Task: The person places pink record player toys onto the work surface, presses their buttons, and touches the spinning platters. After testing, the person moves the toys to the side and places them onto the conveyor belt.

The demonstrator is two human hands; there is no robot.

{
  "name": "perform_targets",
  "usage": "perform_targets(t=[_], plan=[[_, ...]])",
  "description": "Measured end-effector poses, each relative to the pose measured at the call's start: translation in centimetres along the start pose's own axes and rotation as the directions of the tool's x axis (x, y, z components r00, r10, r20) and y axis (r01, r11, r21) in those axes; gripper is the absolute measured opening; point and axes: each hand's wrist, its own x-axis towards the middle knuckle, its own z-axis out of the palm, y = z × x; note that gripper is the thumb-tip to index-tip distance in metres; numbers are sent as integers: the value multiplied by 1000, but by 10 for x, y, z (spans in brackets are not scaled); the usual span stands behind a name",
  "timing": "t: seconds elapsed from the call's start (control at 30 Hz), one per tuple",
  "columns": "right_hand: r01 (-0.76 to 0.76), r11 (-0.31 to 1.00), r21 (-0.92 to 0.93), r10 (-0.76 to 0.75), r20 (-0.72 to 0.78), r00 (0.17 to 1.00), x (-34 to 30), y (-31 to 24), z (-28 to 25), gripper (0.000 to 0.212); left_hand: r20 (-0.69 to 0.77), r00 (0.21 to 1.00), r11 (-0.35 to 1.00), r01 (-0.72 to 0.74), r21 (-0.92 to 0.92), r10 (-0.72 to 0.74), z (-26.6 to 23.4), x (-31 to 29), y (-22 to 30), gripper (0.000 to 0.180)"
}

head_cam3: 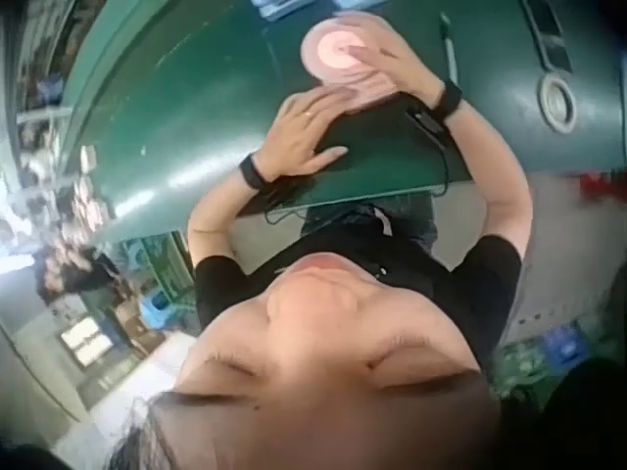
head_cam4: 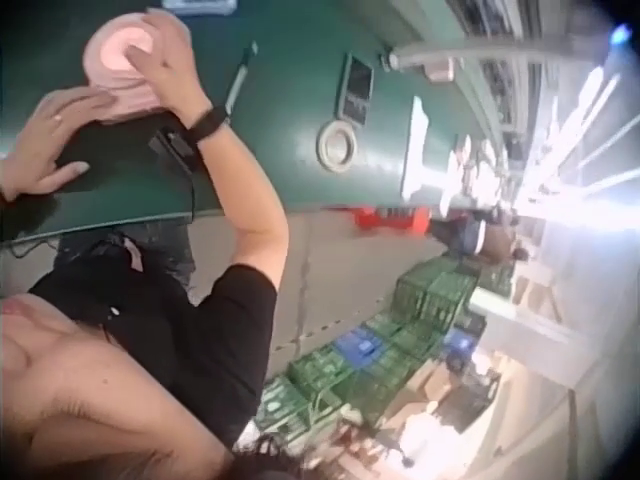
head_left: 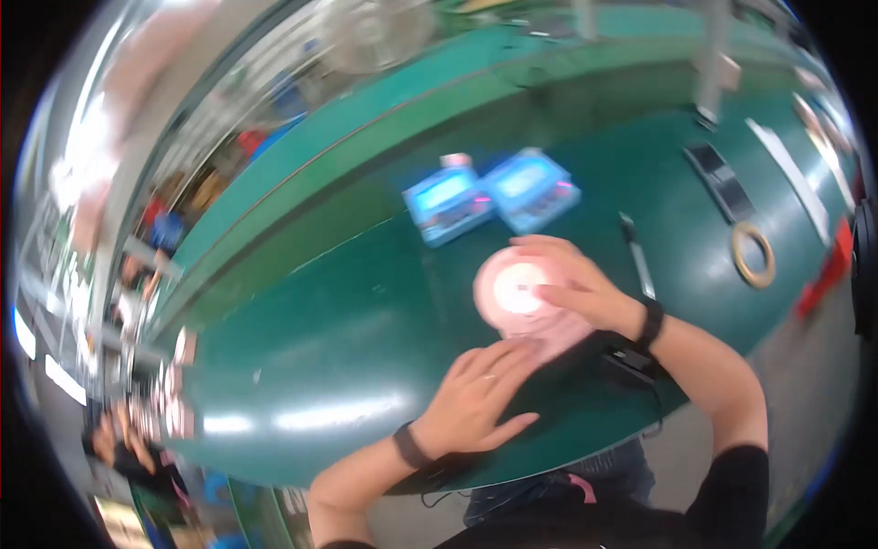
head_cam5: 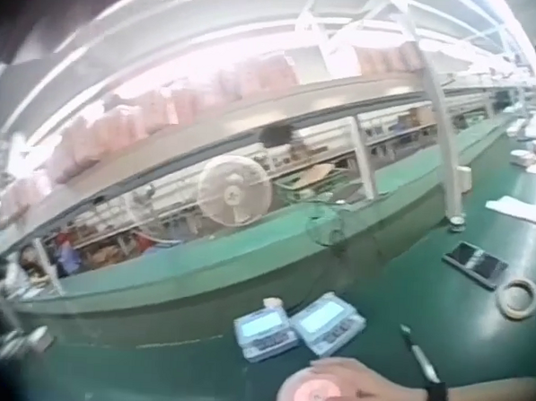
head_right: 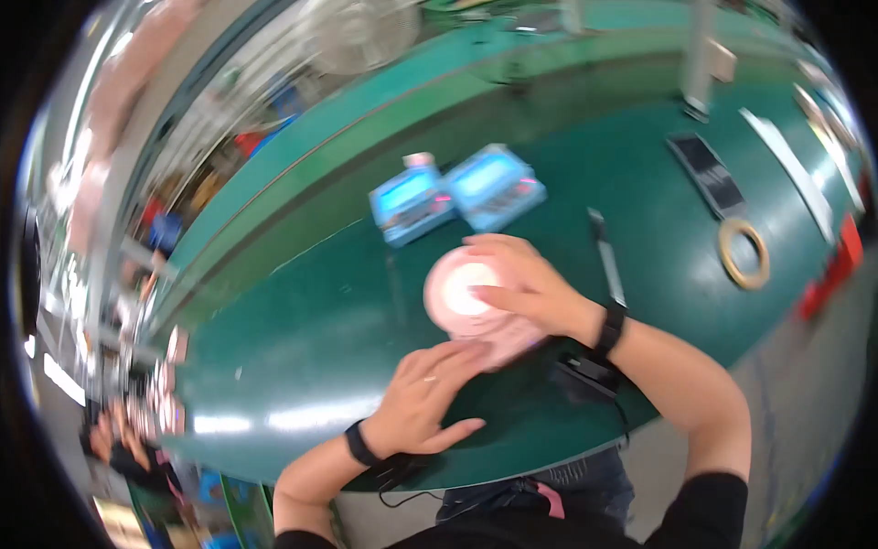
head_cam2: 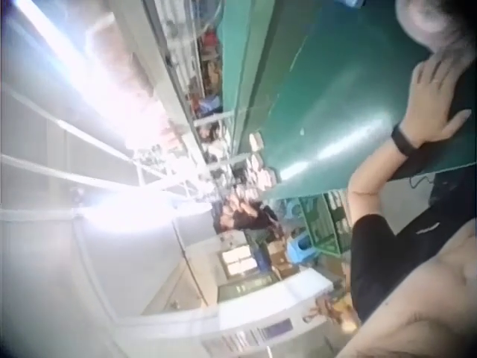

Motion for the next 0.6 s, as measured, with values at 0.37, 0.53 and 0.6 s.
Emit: perform_targets(t=[0.37,0.53,0.6], plan=[[535,-837,114,543,290,788,-2,-27,2,67,-183,980,993,-89,-76,74,25,-9,-8,62],[556,-815,160,579,237,780,0,-33,12,70,-167,981,994,-101,-31,95,22,-8,-9,60],[567,-810,151,587,222,779,2,-41,21,70,-174,979,993,-115,-37,107,21,-8,-12,56]])
